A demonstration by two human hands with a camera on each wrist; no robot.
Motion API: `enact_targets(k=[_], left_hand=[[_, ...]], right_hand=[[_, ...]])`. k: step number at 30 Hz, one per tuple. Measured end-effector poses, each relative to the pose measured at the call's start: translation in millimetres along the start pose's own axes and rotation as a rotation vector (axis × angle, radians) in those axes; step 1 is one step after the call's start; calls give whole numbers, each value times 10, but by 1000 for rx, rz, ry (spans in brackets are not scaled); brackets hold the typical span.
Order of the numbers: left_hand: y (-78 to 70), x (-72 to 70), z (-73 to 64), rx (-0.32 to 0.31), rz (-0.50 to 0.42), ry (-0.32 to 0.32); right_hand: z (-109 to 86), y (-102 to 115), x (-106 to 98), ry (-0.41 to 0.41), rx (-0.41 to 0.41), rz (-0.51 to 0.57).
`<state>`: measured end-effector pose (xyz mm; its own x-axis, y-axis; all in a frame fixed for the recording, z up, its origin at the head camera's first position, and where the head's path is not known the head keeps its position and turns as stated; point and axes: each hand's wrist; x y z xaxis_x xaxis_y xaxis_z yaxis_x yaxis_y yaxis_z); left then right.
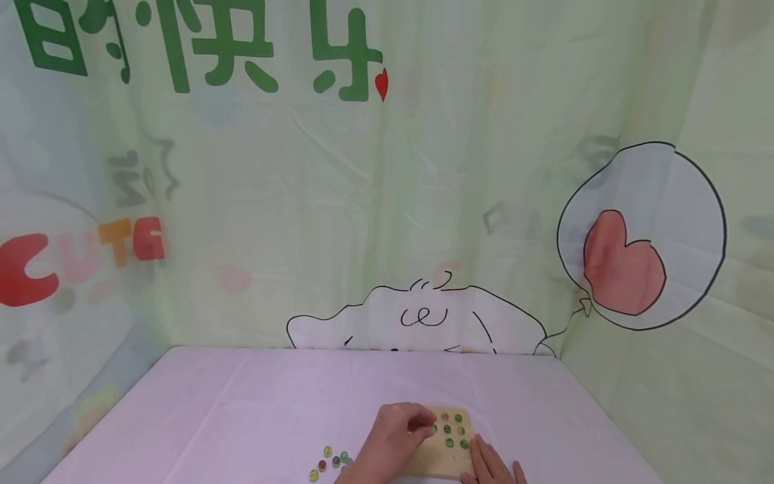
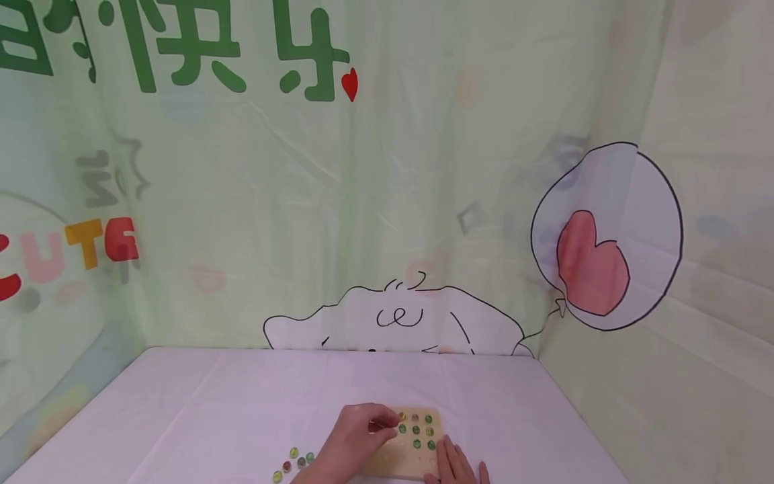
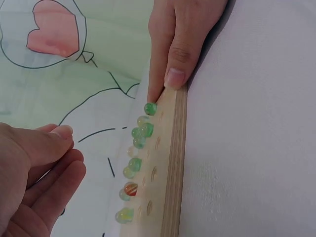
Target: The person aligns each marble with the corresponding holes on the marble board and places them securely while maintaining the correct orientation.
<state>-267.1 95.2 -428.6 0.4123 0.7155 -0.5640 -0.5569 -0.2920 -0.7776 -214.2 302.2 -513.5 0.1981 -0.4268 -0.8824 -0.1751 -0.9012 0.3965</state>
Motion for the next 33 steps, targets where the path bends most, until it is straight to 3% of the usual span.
enact_targets(k=[11, 23, 33], left_hand=[[40, -200, -209, 23, -18, -19], [134, -376, -401, 61, 39, -58], [210, -507, -514, -46, 45, -41]], right_hand=[[15, -4, 1, -4, -30, 7], [13, -60, 20, -35, -61, 10], [66, -137, 174, -117, -55, -37]])
Point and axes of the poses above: each hand's wrist, its own z-axis towards the middle knuckle, its own x-axis out of the palm, y = z × x, and after that the axes turned 10 degrees about y, right-handed
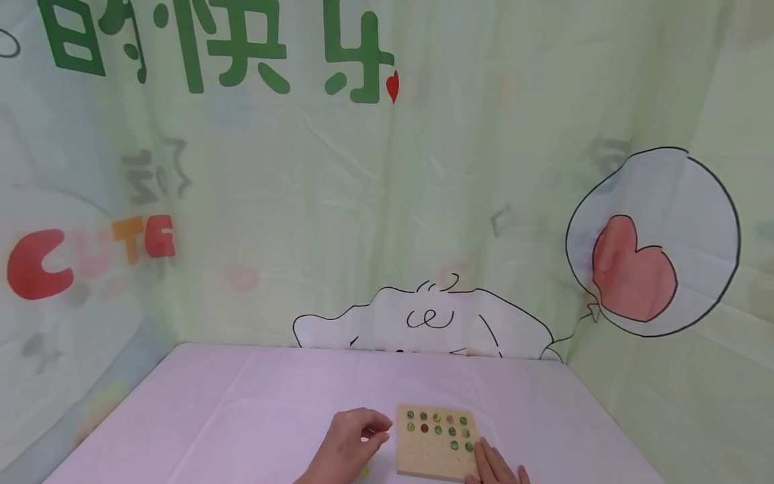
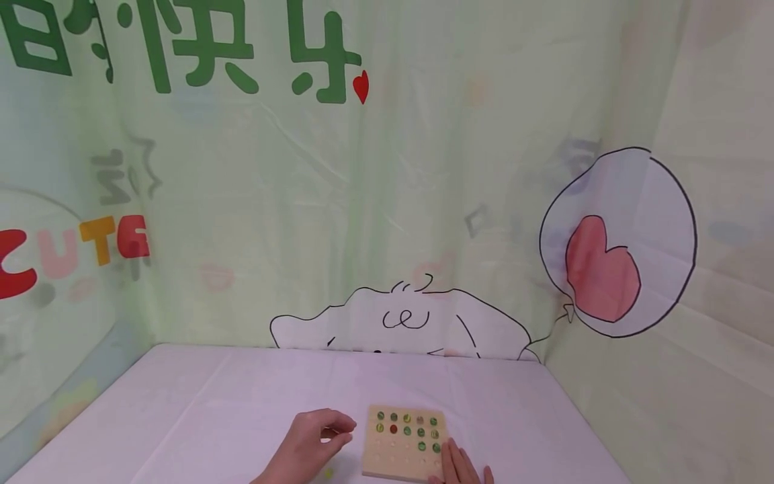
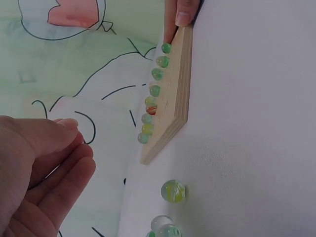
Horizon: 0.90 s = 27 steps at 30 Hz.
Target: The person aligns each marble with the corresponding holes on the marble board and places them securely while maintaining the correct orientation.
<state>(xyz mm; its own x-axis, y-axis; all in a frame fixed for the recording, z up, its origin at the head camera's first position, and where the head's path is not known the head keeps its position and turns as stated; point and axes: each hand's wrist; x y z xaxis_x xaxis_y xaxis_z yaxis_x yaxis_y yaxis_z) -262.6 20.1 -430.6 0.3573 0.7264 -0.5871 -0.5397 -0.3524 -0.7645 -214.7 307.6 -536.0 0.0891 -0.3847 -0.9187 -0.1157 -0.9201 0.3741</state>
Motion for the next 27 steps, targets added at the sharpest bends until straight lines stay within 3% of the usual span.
enact_targets(k=[8, 12, 17, 27], left_hand=[[72, -53, -84, -28, -4, 17], [123, -62, -134, -24, 30, 31], [187, -62, -182, -65, 63, 51], [221, -84, -208, -93, 52, 131]], right_hand=[[-11, 52, -105, 39, -23, 24], [-19, 64, -115, 47, -13, 27], [-5, 55, -116, 48, -12, 29], [-8, 47, -87, 33, -14, 31]])
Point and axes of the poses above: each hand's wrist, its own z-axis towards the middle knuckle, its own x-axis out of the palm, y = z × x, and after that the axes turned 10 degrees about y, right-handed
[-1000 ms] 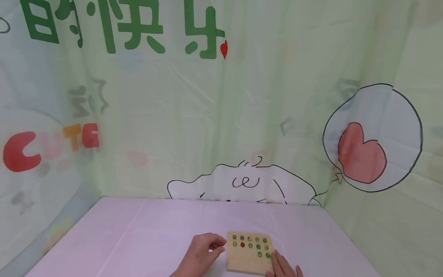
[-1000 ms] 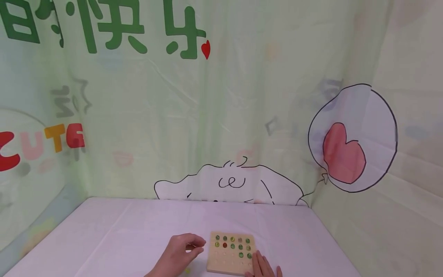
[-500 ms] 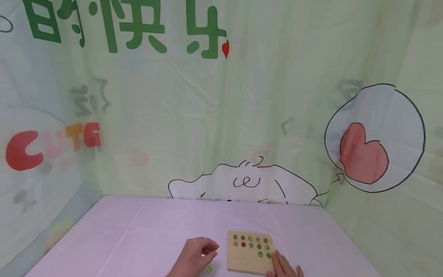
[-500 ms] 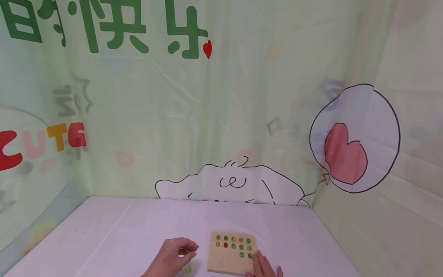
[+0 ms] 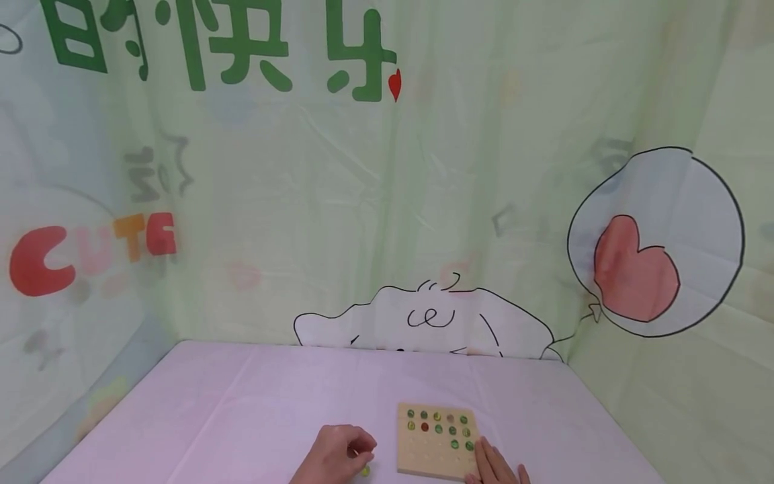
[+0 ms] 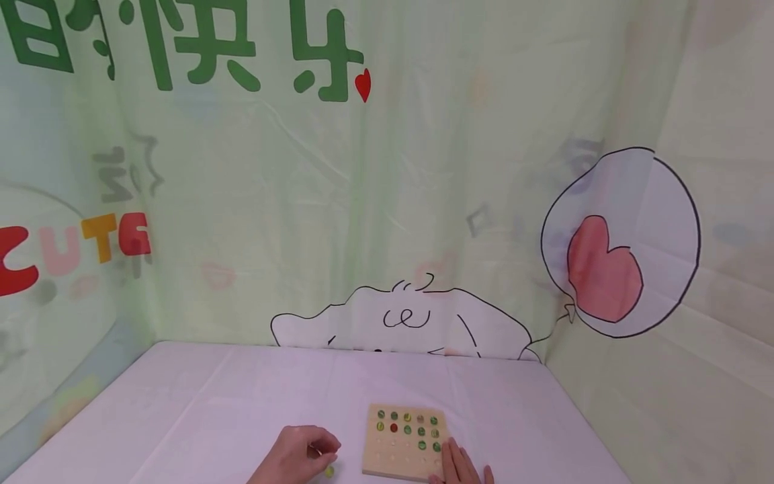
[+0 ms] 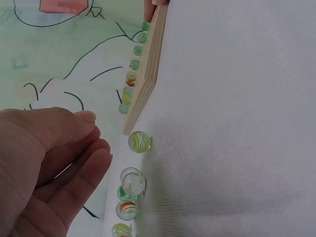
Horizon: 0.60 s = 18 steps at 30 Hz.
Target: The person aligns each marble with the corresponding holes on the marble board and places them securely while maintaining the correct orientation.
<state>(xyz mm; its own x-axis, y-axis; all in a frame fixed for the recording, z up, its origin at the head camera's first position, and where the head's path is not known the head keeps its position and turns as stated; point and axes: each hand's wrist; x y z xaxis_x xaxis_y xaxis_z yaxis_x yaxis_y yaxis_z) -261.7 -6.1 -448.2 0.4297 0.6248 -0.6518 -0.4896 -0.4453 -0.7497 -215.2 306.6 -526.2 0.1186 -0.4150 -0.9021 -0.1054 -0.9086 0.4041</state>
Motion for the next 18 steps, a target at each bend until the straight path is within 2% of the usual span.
enact_targets(k=[4, 11, 18], left_hand=[[3, 23, 0, -16, 32, 34], [22, 69, 42, -36, 127, 65], [29, 90, 53, 27, 230, 78]], right_hand=[[9, 8, -20, 37, 16, 22], [-55, 40, -29, 11, 13, 15], [-26, 28, -34, 18, 9, 8]])
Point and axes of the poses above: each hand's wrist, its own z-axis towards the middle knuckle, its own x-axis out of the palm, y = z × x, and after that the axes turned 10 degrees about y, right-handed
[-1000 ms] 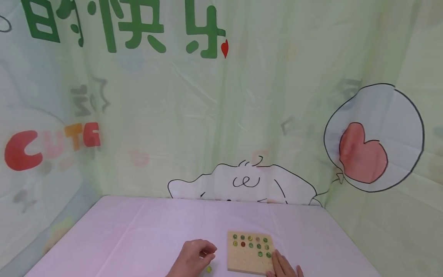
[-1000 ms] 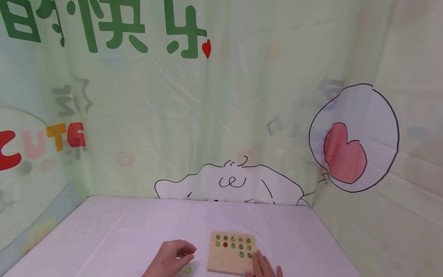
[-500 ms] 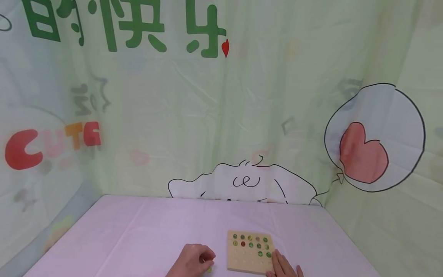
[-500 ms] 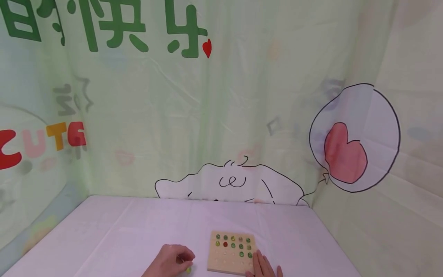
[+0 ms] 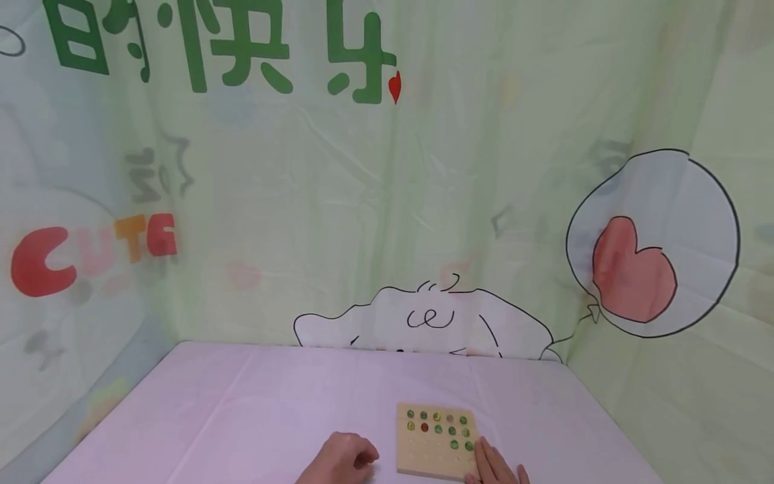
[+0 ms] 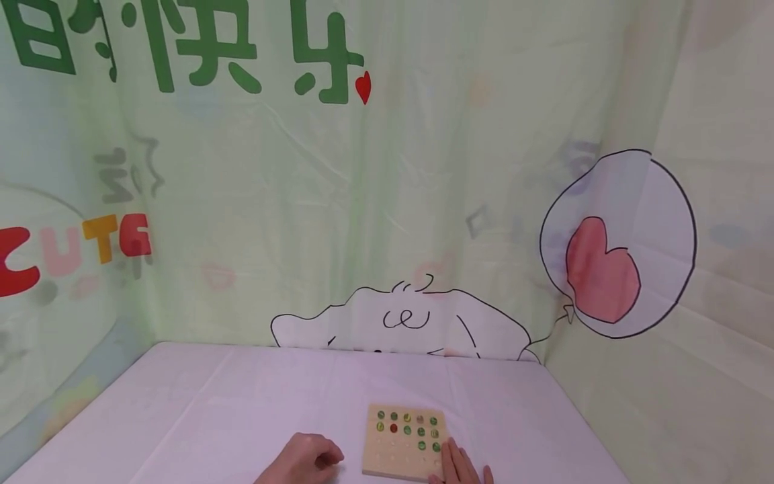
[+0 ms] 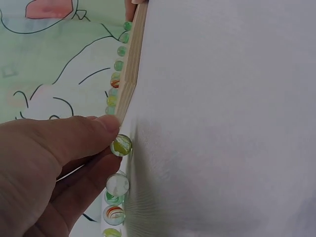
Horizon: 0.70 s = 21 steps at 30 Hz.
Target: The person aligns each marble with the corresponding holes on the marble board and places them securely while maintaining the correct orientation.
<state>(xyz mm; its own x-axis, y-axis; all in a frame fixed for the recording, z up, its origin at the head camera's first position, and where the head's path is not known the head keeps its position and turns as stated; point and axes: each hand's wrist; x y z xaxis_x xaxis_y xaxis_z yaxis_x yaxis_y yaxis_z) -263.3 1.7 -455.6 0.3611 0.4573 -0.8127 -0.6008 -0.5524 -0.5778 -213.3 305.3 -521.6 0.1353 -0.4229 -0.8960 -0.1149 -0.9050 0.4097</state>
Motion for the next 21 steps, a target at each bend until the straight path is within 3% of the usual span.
enact_targets(k=[4, 21], left_hand=[[-14, 10, 7, 9, 21, 7], [-22, 26, 13, -1, -76, 40]], right_hand=[[29, -14, 6, 3, 8, -9], [33, -32, 5, -3, -2, -7]])
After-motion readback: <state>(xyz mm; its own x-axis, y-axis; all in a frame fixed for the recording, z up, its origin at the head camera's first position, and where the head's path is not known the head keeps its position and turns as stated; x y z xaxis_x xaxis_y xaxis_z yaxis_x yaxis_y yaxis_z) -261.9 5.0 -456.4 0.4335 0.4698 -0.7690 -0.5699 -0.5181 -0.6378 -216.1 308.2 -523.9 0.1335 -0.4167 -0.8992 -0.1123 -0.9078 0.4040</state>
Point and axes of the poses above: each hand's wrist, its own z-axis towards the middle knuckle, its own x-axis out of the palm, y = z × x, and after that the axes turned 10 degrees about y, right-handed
